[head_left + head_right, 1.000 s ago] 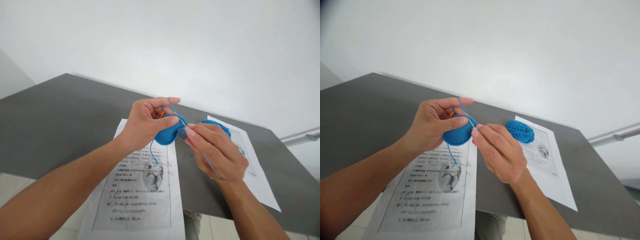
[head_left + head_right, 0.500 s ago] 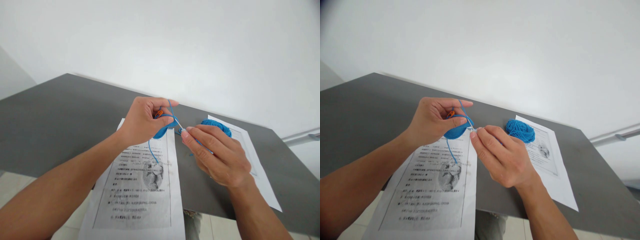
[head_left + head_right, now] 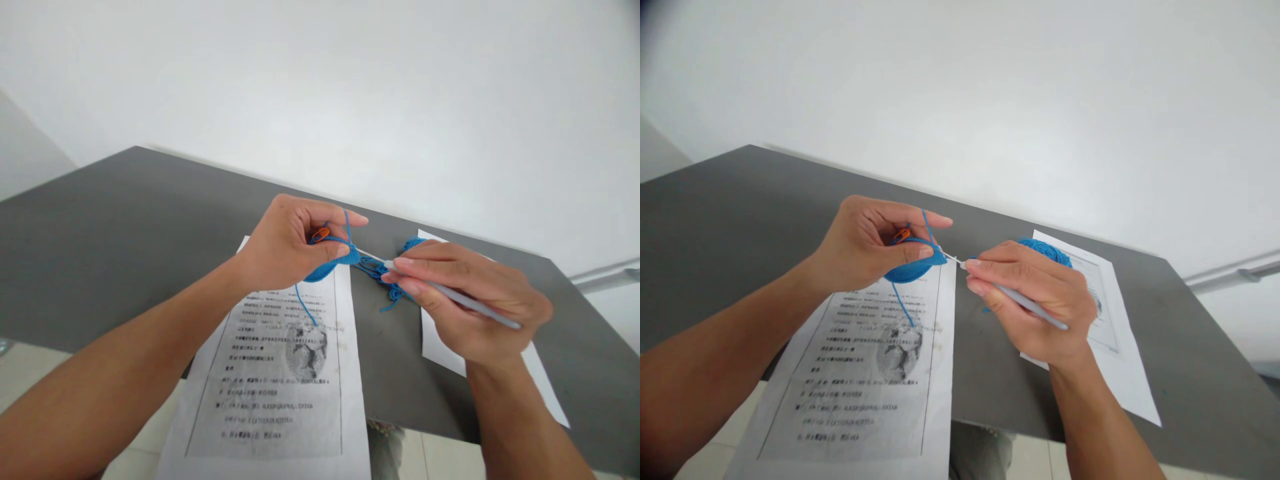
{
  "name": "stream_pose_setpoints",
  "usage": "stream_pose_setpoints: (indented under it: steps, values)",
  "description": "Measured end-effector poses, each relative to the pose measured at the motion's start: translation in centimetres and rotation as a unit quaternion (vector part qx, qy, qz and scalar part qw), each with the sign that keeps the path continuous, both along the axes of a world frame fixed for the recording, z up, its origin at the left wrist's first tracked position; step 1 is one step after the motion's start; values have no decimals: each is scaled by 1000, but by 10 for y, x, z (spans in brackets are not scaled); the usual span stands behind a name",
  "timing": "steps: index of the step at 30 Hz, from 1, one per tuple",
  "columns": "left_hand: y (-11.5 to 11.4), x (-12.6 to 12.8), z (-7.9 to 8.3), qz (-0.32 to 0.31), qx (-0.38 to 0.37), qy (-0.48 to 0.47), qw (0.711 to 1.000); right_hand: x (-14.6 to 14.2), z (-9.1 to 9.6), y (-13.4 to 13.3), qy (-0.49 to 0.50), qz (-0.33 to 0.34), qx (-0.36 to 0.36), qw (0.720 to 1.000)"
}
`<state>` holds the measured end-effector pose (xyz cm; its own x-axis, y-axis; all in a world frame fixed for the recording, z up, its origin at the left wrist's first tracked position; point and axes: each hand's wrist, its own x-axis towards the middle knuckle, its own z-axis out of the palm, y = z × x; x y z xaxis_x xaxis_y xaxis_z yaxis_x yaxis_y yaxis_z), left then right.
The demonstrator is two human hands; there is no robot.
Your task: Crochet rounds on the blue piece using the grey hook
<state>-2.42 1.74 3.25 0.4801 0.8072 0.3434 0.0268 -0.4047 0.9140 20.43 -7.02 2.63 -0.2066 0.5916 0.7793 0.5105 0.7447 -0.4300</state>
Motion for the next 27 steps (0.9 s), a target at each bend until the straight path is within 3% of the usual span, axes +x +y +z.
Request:
stream_pose_setpoints:
  steps: [2,5,7,8,11,14,17,21,27]
  values:
    - [0,1,-1,2,-9,-12,1000,-2,-5,1,113,17,-84,990]
    - [-1,4,-3,4,-23,-35,999,-10,-14,9,312,80,-219,921]
    - [-4,6,-3,9,-27,-52,998,-17,-21,16,382,105,-264,879]
    - [-6,8,-3,16,-31,-63,997,-20,-24,19,394,111,-265,873]
    - [-11,13,-5,44,-58,-93,993,-31,-30,24,341,93,-167,921]
    - [-15,18,-6,41,-87,-116,989,-38,-28,21,189,-29,-1,982]
    - [-17,21,-6,19,-106,-125,986,-40,-23,17,45,-123,111,985]
    - [-18,22,-2,17,-112,-116,987,-39,-20,19,61,-117,96,987]
    - [-21,21,-4,87,-63,-78,991,-41,-24,22,157,-82,46,983]
